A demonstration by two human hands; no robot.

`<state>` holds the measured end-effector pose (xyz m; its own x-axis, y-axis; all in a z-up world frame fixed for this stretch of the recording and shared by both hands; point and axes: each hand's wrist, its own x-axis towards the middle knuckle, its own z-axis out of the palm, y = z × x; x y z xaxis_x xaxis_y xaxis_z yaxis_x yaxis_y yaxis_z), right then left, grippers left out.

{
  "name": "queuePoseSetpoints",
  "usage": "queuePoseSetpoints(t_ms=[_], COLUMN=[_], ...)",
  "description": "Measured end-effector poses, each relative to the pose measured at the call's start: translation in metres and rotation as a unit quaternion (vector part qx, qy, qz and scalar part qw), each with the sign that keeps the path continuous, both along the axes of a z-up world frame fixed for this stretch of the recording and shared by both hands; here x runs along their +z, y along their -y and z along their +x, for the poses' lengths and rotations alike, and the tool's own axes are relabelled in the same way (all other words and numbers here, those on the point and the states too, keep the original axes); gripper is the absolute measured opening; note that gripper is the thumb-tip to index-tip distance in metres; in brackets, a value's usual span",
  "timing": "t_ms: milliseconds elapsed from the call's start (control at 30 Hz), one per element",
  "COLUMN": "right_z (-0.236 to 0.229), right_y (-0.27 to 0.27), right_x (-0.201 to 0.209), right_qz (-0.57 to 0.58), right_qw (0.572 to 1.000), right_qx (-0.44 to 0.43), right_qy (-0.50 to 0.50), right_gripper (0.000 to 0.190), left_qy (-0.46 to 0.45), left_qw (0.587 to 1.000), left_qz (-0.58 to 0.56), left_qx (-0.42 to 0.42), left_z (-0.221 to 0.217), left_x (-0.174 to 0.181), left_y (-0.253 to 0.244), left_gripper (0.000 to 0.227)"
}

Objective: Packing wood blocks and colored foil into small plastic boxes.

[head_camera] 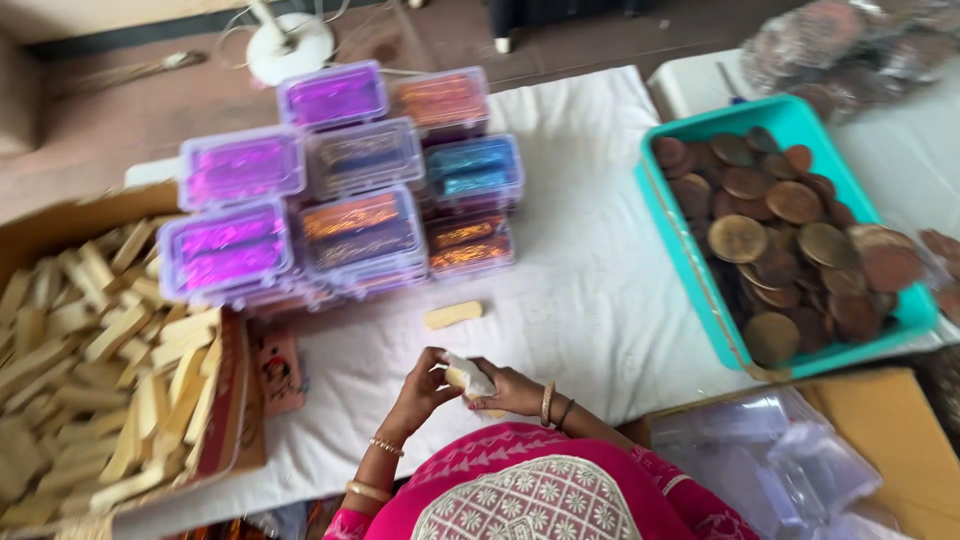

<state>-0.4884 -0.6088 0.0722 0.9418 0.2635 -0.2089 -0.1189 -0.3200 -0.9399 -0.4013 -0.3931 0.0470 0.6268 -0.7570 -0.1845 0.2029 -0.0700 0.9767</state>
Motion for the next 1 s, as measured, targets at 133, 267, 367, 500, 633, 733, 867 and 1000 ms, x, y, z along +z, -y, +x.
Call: queuePoseSetpoints(t_ms=[133, 267, 367, 500, 633, 733, 867, 1000], right_z=[-0.030, -0.036, -0.043, -0.046, -0.040, -0.036, -0.035, -0.036], right_y=[0.005, 0.016, 0.025, 0.025, 0.022, 0.016, 0.022, 0.026], right_x=[-0.049, -0.081, -0.078, -0.073, -0.041, 0.001, -0.025, -0.057], right_qz=[0.004, -0.047, -0.220, -0.299, -0.130, -0.174, -0.236, -0.256], right_qw=[0.997, 0.981, 0.952, 0.926, 0.920, 0.910, 0.923, 0.930], right_qx=[-0.076, -0.190, -0.213, -0.228, -0.322, -0.246, -0.205, -0.230], right_qy=[-0.030, 0.015, -0.025, -0.029, 0.182, 0.284, 0.225, 0.126], right_gripper=[0.052, 0.044, 0.049, 0.054, 0.044, 0.040, 0.032, 0.026], left_qy=[-0.055, -0.124, -0.235, -0.261, -0.335, -0.377, -0.383, -0.374], left_qw=[0.997, 0.991, 0.965, 0.960, 0.940, 0.923, 0.916, 0.909], left_qz=[-0.040, 0.045, 0.110, 0.063, 0.012, 0.007, 0.019, 0.099], left_qx=[0.042, 0.009, -0.047, -0.077, -0.059, -0.077, -0.119, -0.153], left_z=[-0.012, -0.019, -0.024, -0.021, -0.022, -0.029, -0.030, -0.024], left_x=[-0.043, 0.019, 0.046, 0.018, -0.031, -0.040, -0.036, -0.027], left_y=[0.018, 0.055, 0.070, 0.074, 0.073, 0.069, 0.064, 0.056], left_gripper=[0.050, 0.055, 0.065, 0.063, 0.052, 0.047, 0.048, 0.053])
